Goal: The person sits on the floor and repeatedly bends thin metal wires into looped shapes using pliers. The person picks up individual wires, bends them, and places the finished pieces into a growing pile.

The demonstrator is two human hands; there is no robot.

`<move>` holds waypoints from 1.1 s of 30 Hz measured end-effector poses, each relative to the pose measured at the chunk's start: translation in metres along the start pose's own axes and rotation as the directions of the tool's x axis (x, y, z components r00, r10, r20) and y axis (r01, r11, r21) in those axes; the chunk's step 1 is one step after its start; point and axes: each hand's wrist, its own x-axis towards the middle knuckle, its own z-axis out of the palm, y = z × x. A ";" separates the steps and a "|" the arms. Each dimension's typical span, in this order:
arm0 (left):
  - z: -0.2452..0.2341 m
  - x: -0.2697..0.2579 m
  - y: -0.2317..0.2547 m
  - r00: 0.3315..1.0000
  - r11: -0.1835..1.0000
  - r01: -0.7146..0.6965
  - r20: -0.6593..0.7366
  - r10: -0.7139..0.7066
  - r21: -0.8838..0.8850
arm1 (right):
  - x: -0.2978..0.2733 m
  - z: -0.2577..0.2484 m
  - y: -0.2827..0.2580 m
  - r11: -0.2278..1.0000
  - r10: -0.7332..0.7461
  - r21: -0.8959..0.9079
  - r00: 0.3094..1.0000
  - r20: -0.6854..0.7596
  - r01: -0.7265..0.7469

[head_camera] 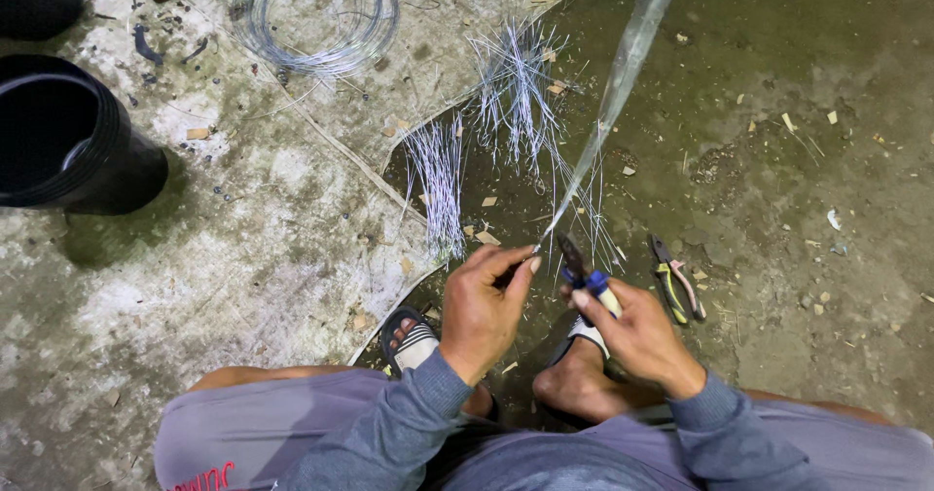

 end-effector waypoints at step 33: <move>0.001 0.002 0.005 0.994 0.994 0.068 0.092 -0.061 -0.080 | -0.014 -0.007 -0.041 0.922 -0.111 -0.360 0.988 0.110 0.143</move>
